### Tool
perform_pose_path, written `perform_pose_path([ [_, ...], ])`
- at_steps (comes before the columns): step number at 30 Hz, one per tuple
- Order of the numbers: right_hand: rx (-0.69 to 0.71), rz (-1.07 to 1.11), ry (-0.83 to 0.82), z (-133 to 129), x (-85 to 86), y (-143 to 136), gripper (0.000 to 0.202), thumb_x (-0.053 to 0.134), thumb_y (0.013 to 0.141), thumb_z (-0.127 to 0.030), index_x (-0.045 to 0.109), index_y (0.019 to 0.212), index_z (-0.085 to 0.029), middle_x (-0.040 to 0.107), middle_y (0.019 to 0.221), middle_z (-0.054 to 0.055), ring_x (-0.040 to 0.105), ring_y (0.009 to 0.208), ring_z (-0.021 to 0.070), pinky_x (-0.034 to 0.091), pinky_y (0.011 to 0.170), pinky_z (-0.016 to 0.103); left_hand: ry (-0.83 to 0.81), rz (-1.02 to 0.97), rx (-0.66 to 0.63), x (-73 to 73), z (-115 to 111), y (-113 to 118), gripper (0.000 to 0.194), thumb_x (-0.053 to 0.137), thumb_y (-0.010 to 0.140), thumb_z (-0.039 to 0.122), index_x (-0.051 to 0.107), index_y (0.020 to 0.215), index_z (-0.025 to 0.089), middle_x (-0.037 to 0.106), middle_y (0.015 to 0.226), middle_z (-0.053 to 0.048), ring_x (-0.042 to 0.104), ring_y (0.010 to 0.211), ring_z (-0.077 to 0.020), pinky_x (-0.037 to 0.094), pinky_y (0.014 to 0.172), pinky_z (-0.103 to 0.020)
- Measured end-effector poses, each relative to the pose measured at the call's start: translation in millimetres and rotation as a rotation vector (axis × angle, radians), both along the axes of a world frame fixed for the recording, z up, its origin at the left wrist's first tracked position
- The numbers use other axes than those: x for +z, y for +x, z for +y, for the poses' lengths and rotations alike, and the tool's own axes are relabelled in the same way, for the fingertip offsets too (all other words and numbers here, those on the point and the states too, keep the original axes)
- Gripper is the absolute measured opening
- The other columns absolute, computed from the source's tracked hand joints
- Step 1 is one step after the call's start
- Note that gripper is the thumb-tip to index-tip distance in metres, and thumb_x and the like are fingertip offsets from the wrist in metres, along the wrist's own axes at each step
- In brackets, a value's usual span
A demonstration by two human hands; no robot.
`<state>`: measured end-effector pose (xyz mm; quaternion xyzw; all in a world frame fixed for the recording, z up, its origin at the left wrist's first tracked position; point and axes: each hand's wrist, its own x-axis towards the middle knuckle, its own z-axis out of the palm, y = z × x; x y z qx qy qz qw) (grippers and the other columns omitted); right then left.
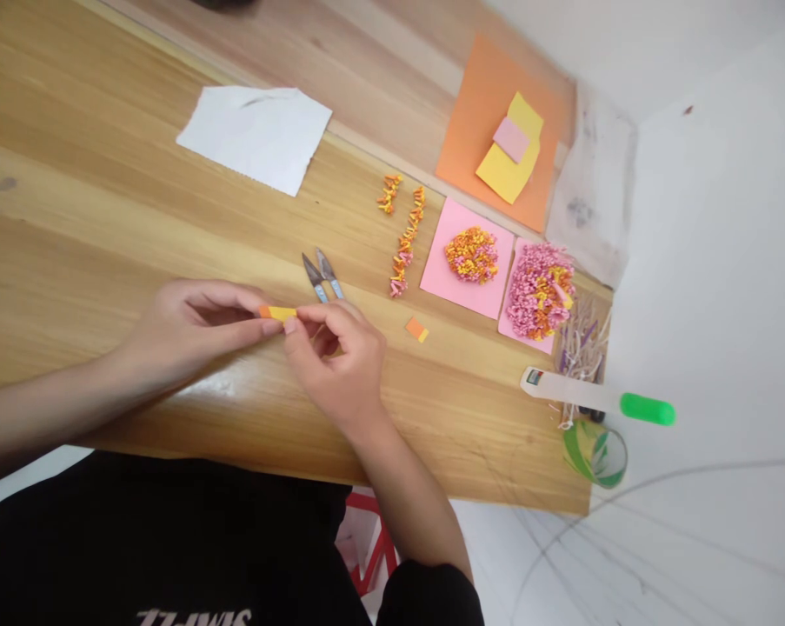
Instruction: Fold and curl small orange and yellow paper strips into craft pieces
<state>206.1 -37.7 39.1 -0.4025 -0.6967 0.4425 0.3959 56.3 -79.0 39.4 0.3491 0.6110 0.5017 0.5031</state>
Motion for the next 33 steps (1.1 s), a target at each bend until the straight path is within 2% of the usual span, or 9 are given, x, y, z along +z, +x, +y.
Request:
perform_pose_path([
  [9, 0.016, -0.013, -0.036, 0.3, 0.0, 1.3, 0.009, 0.062, 0.081, -0.019, 0.064, 0.072, -0.020, 0.060, 0.064, -0.003, 0.050, 0.054, 0.0086, 0.043, 0.051, 0.023, 0.047, -0.025, -0.006, -4.1, 0.1, -1.0, 0.009, 0.079, 0.063, 0.020, 0.070, 0.061, 0.017, 0.068, 0.062, 0.001, 0.062, 0.058, -0.0097, 0.049, 0.056, -0.019],
  [20, 0.031, -0.003, -0.138, 1.8, 1.5, 2.8, 0.009, 0.062, 0.080, -0.022, 0.064, 0.071, -0.021, 0.061, 0.063, -0.002, 0.051, 0.056, 0.0101, 0.043, 0.052, 0.024, 0.058, -0.035, -0.014, -9.5, 0.3, -1.1, 0.014, 0.084, 0.061, 0.026, 0.072, 0.062, 0.018, 0.071, 0.064, 0.000, 0.063, 0.058, -0.0112, 0.051, 0.055, -0.020],
  [26, 0.029, 0.057, -0.268, 4.3, -2.2, 2.7, 0.007, 0.065, 0.077, -0.024, 0.065, 0.070, -0.020, 0.060, 0.062, -0.002, 0.050, 0.054, 0.0094, 0.042, 0.050, 0.023, 0.028, -0.056, -0.055, -7.9, 1.1, -3.7, 0.009, 0.081, 0.062, 0.022, 0.073, 0.064, 0.018, 0.071, 0.064, 0.000, 0.062, 0.058, -0.0108, 0.051, 0.057, -0.020],
  [33, -0.013, 0.095, -0.400, 6.8, -3.4, 1.9, 0.008, 0.067, 0.073, -0.026, 0.066, 0.068, -0.021, 0.061, 0.059, -0.002, 0.050, 0.054, 0.0098, 0.041, 0.050, 0.024, 0.000, -0.117, -0.069, -6.3, 2.4, -2.5, 0.009, 0.079, 0.062, 0.020, 0.072, 0.067, 0.018, 0.073, 0.071, 0.000, 0.064, 0.066, -0.0103, 0.053, 0.066, -0.020],
])
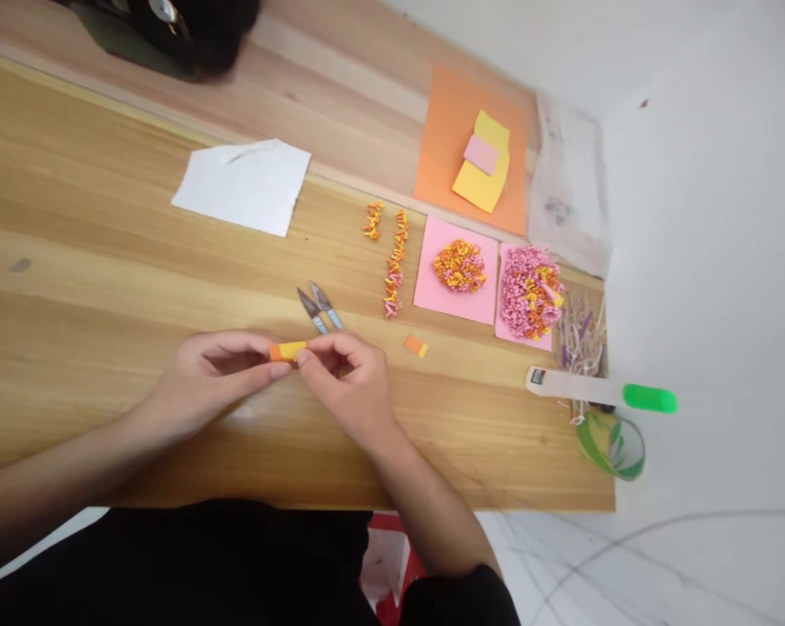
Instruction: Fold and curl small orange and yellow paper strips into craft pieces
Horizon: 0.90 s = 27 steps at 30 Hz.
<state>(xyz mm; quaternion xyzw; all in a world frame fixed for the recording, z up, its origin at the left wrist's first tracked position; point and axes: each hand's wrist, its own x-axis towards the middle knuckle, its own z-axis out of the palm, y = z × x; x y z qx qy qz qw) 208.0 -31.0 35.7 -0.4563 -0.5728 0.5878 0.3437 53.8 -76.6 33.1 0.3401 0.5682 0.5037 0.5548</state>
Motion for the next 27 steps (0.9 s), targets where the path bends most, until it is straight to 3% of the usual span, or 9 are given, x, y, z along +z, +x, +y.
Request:
perform_pose_path([
  [12, -0.010, 0.015, -0.117, 0.1, 1.6, -1.4, 0.007, 0.068, 0.073, -0.025, 0.067, 0.069, -0.019, 0.063, 0.060, -0.003, 0.050, 0.051, 0.0082, 0.041, 0.047, 0.021, -0.035, 0.070, 0.011, 3.9, -0.6, -0.4, 0.010, 0.079, 0.065, 0.023, 0.072, 0.068, 0.018, 0.074, 0.073, -0.001, 0.066, 0.067, -0.0126, 0.055, 0.066, -0.023],
  [27, -0.014, -0.006, -0.083, -0.8, 1.0, 0.1, 0.007, 0.068, 0.076, -0.023, 0.068, 0.070, -0.020, 0.065, 0.063, -0.002, 0.055, 0.056, 0.0104, 0.045, 0.051, 0.024, -0.037, 0.125, 0.023, 4.8, -0.4, 1.3, 0.007, 0.078, 0.067, 0.020, 0.071, 0.067, 0.017, 0.075, 0.074, -0.001, 0.067, 0.068, -0.0133, 0.057, 0.067, -0.024],
])
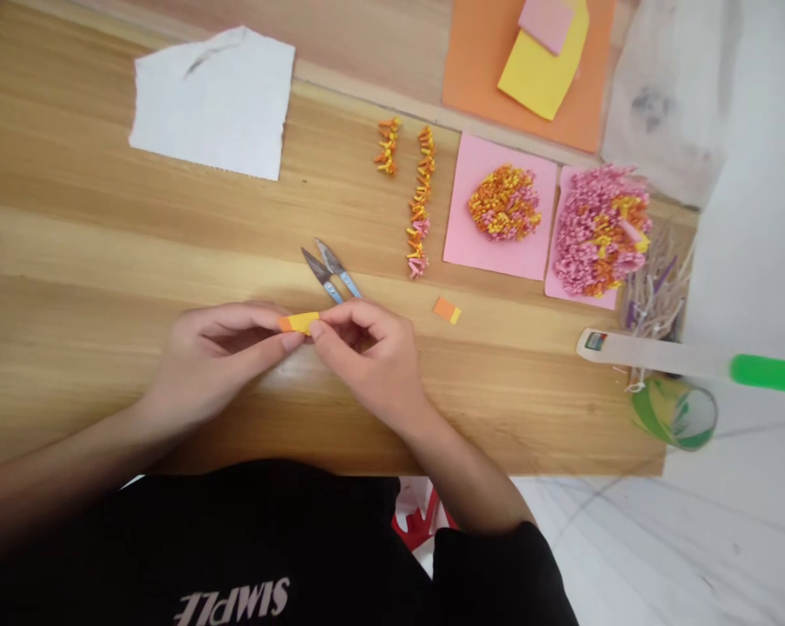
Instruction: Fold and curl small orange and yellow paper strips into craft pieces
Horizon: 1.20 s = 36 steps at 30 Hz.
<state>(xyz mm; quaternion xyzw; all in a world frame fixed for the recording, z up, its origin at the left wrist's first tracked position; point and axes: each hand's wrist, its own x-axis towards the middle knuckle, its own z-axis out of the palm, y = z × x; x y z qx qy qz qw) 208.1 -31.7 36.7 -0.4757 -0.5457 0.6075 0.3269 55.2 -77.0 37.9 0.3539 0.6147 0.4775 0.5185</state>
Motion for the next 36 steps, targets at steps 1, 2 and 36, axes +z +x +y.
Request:
perform_pose_path([
  [1, -0.001, 0.000, -0.005, 0.7, -0.4, 0.2, 0.008, 0.068, 0.076, -0.024, 0.067, 0.069, -0.020, 0.065, 0.063, -0.002, 0.054, 0.055, 0.0102, 0.045, 0.051, 0.024, -0.006, -0.005, 0.001, 0.1, 0.4, 0.4, 0.006, 0.077, 0.067, 0.020, 0.072, 0.068, 0.017, 0.075, 0.074, -0.001, 0.067, 0.069, -0.0132, 0.056, 0.067, -0.024],
  [2, -0.001, 0.001, -0.009, 1.7, -0.9, 0.2, 0.008, 0.069, 0.075, -0.024, 0.067, 0.069, -0.020, 0.064, 0.062, -0.002, 0.054, 0.054, 0.0099, 0.045, 0.050, 0.024, -0.012, -0.012, -0.002, 0.4, 1.0, 0.5, 0.006, 0.077, 0.067, 0.020, 0.072, 0.068, 0.017, 0.075, 0.074, -0.001, 0.067, 0.069, -0.0130, 0.056, 0.068, -0.023],
  [36, 0.056, -0.047, -0.029, -13.8, -6.2, -48.7, 0.012, 0.068, 0.076, -0.029, 0.070, 0.071, -0.018, 0.063, 0.059, -0.003, 0.047, 0.051, 0.0074, 0.036, 0.045, 0.020, 0.327, 0.149, -0.398, -16.8, -2.0, -75.1, 0.014, 0.063, 0.086, 0.026, 0.071, 0.075, 0.020, 0.070, 0.074, -0.003, 0.063, 0.069, -0.0139, 0.050, 0.064, -0.025],
])
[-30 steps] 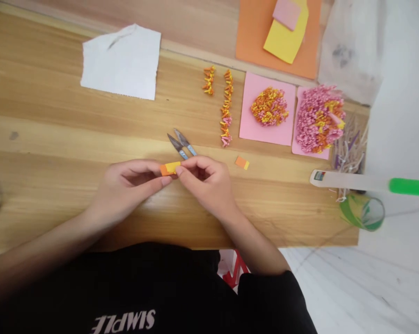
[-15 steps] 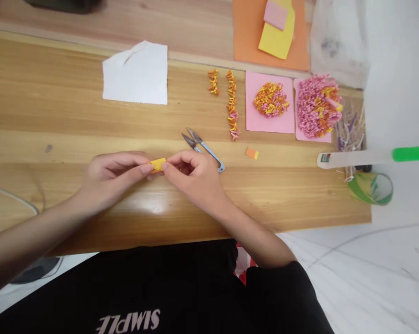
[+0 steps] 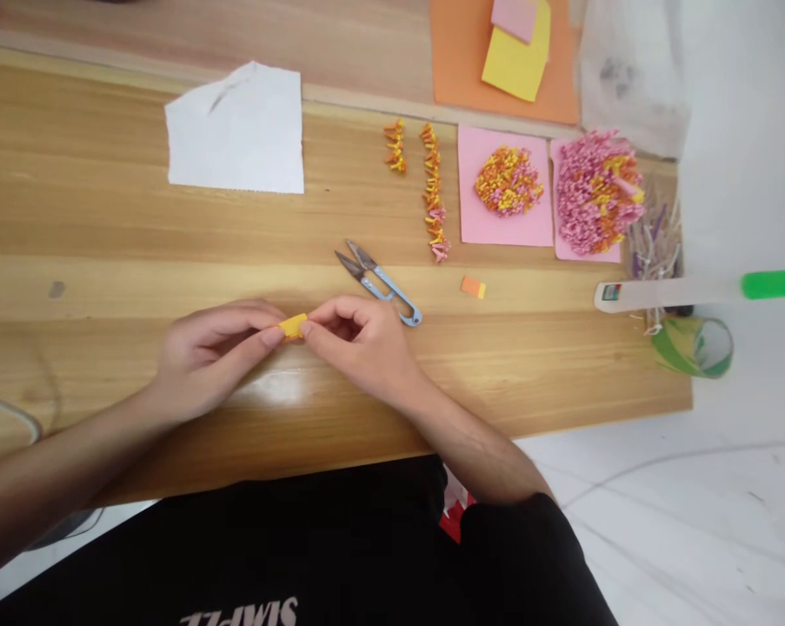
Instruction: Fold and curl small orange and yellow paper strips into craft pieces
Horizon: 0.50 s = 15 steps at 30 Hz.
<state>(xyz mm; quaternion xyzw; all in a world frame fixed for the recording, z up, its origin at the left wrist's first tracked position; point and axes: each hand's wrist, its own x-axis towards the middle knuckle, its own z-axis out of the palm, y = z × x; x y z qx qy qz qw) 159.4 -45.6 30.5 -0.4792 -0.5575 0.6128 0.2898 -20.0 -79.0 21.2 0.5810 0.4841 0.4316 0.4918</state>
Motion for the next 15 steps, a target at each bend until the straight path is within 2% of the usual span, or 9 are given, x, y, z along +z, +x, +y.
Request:
perform_pose_path([
  [4, 0.000, 0.032, -0.028, 0.1, 0.2, 0.0, 0.013, 0.070, 0.075, -0.030, 0.070, 0.071, -0.018, 0.064, 0.060, -0.002, 0.048, 0.051, 0.0074, 0.037, 0.045, 0.021, 0.037, -0.014, 0.001, -1.4, -0.7, 0.1, 0.007, 0.066, 0.083, 0.022, 0.071, 0.079, 0.020, 0.072, 0.078, -0.003, 0.065, 0.071, -0.0146, 0.052, 0.067, -0.026],
  [8, 0.009, 0.035, -0.027, -0.4, 1.9, 0.0, 0.015, 0.071, 0.076, -0.032, 0.071, 0.071, -0.018, 0.062, 0.060, -0.002, 0.048, 0.052, 0.0081, 0.037, 0.046, 0.021, 0.041, 0.017, -0.009, -0.9, -1.1, 0.1, 0.008, 0.064, 0.084, 0.021, 0.070, 0.078, 0.020, 0.071, 0.076, -0.003, 0.064, 0.069, -0.0141, 0.052, 0.065, -0.026],
  [15, -0.002, 0.041, -0.025, -1.1, 2.3, 2.1, 0.010, 0.068, 0.076, -0.024, 0.070, 0.070, -0.017, 0.059, 0.056, -0.004, 0.044, 0.049, 0.0067, 0.033, 0.044, 0.021, 0.059, 0.033, -0.022, -3.5, -2.3, -2.3, 0.009, 0.063, 0.085, 0.017, 0.069, 0.079, 0.020, 0.070, 0.074, -0.001, 0.063, 0.069, -0.0129, 0.050, 0.064, -0.025],
])
